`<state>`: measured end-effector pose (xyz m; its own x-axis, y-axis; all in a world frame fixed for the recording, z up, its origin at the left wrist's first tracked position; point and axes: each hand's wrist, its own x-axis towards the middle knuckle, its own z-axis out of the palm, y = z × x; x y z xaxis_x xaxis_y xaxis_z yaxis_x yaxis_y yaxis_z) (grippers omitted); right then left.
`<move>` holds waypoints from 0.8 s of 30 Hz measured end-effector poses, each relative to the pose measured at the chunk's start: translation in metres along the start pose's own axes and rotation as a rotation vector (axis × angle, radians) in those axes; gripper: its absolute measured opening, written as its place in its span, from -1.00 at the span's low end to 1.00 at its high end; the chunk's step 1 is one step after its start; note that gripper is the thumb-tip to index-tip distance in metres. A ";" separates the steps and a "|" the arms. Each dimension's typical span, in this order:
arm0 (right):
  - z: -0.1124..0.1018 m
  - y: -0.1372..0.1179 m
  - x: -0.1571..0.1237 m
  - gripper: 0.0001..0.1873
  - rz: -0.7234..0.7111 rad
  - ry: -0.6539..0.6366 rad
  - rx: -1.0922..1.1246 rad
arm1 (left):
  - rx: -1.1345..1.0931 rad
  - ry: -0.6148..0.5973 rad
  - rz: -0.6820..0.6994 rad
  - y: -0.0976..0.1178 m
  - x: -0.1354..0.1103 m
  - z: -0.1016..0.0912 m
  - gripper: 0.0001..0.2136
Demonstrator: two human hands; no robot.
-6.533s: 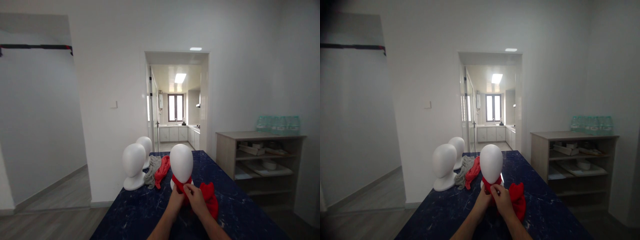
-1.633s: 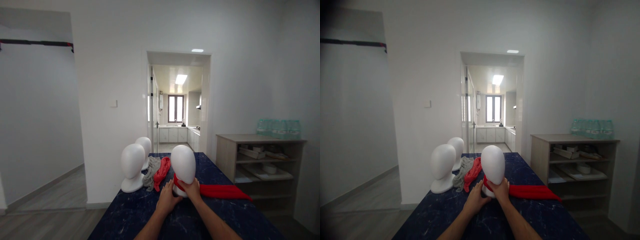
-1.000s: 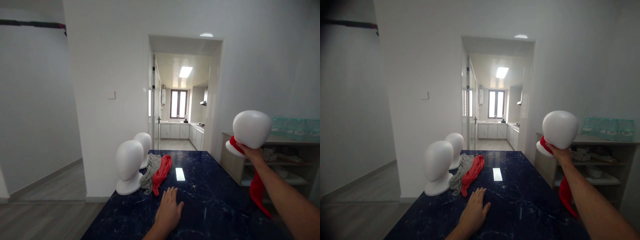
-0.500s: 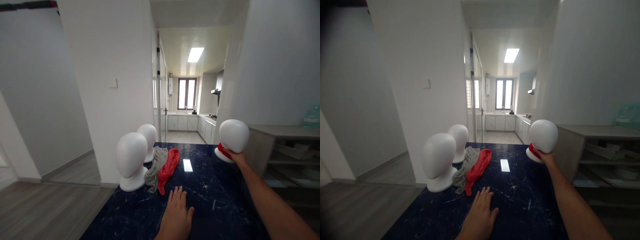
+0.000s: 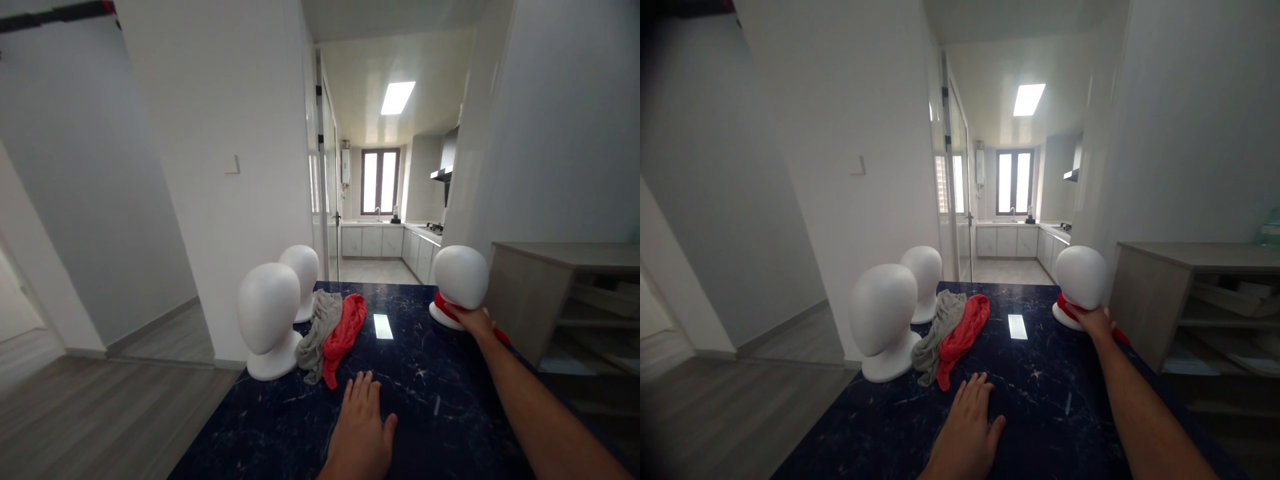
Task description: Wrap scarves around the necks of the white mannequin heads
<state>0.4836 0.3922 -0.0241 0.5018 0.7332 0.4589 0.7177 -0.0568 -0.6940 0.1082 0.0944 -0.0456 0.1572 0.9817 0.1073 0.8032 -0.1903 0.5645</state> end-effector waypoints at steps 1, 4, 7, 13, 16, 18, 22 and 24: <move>-0.004 -0.002 -0.003 0.08 -0.005 -0.026 -0.018 | 0.006 0.008 -0.001 0.000 0.000 0.000 -0.33; -0.021 -0.007 -0.021 0.17 -0.039 -0.068 -0.142 | 0.022 0.036 -0.005 0.000 0.001 -0.002 -0.33; -0.043 -0.011 -0.050 0.10 -0.004 -0.165 -0.347 | 0.034 0.067 0.011 0.000 0.002 -0.004 -0.36; -0.087 -0.022 -0.135 -0.22 -0.031 -0.380 -0.569 | 0.038 0.129 0.032 -0.001 0.005 -0.006 -0.39; -0.100 -0.031 -0.182 -0.31 -0.103 -0.463 -0.534 | -0.005 0.180 0.043 -0.001 0.006 -0.010 -0.44; -0.105 -0.037 -0.211 -0.30 -0.140 -0.510 -0.507 | -0.073 0.201 0.038 0.000 0.006 -0.016 -0.53; -0.113 -0.047 -0.251 -0.23 -0.186 -0.494 -0.486 | -0.178 0.172 0.027 0.001 0.002 -0.034 -0.70; -0.115 -0.049 -0.260 -0.22 -0.196 -0.464 -0.489 | -0.168 0.156 0.022 -0.005 -0.005 -0.048 -0.74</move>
<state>0.3739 0.1264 -0.0453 0.1614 0.9684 0.1902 0.9632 -0.1126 -0.2441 0.0753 0.0908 -0.0096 0.0726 0.9683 0.2392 0.6912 -0.2217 0.6879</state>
